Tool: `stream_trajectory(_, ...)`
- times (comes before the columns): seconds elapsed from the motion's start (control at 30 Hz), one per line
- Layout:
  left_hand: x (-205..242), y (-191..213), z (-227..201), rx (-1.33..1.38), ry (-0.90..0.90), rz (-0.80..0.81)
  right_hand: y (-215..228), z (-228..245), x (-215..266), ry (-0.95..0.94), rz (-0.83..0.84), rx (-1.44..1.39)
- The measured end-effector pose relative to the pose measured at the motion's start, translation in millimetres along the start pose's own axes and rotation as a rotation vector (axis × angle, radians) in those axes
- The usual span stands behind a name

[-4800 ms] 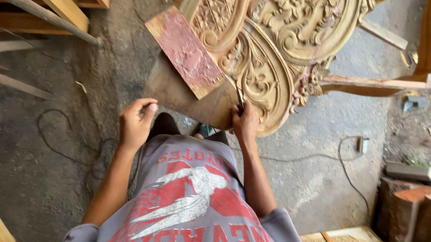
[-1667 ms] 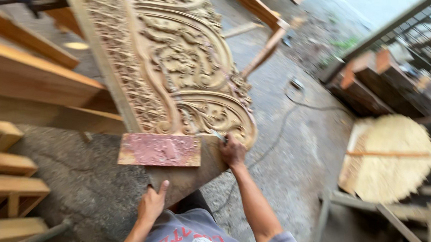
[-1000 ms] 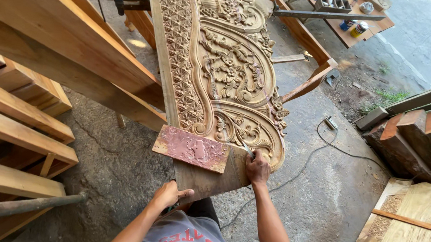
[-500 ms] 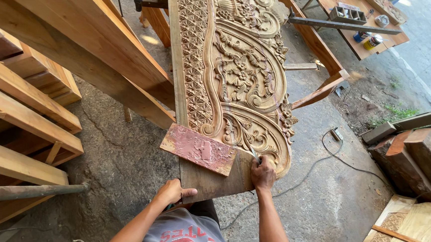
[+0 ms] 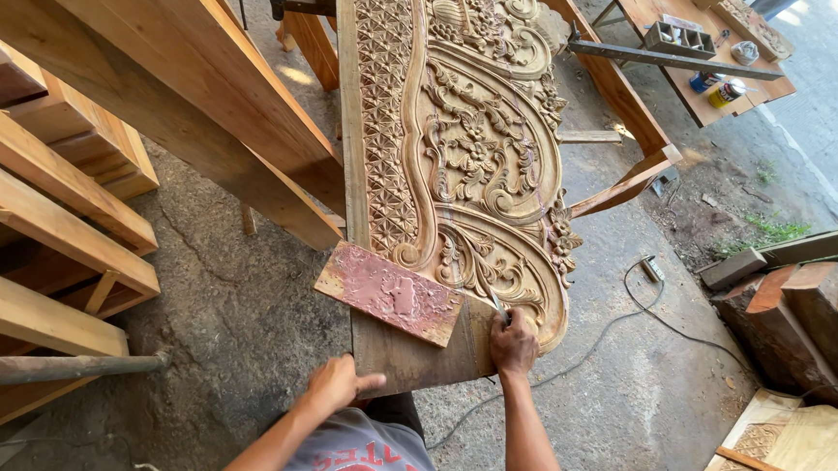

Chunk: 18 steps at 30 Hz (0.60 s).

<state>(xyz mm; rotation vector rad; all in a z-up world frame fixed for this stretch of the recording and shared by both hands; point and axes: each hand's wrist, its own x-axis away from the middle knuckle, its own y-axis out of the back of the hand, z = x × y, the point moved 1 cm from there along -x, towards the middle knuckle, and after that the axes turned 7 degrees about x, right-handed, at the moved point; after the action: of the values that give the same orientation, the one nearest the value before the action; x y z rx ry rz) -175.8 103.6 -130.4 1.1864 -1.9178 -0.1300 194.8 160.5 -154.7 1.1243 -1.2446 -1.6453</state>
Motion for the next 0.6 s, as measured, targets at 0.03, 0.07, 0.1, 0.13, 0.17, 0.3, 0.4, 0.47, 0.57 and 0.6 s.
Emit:
stream_trajectory(0.03, 4, -1, -4, -0.030, -0.018, 0.004, 0, 0, -3, 0.030, -0.080, 0.017)
stream_trajectory(0.07, 9, -2, -8, -0.059, -0.036, 0.009, 0, 0, -6, 0.061, -0.160, 0.033)
stream_trajectory(0.1, 20, -4, -9, -0.088, -0.042, 0.020, 1, -1, -2, 0.091, -0.226, 0.050)
stream_trajectory(0.13, 28, -5, -10, -0.140, -0.079, 0.050, 0, -3, 1, 0.044, -0.105, 0.027)
stream_trajectory(0.17, 33, -2, -11, -0.194, -0.117, 0.074, -3, -4, 0, -0.003, 0.011, 0.000)
stream_trajectory(0.3, 44, 10, -12, -0.208, -0.260, 0.013, -8, -8, -5, -0.014, 0.091, -0.005)
stream_trajectory(0.4, 41, 4, -18, -0.227, -0.316, -0.025, -9, -9, -7, 0.003, 0.073, -0.029)
stream_trajectory(0.47, 35, -8, -20, -0.282, -0.273, -0.018, -9, -9, -2, -0.015, 0.099, -0.008)
stream_trajectory(0.57, 20, -30, -22, -0.396, -0.251, 0.059, -7, -7, -4, 0.012, 0.050, -0.003)
stream_trajectory(0.6, 17, -39, -22, -0.438, -0.247, 0.098, -6, -7, -4, 0.030, 0.023, -0.006)
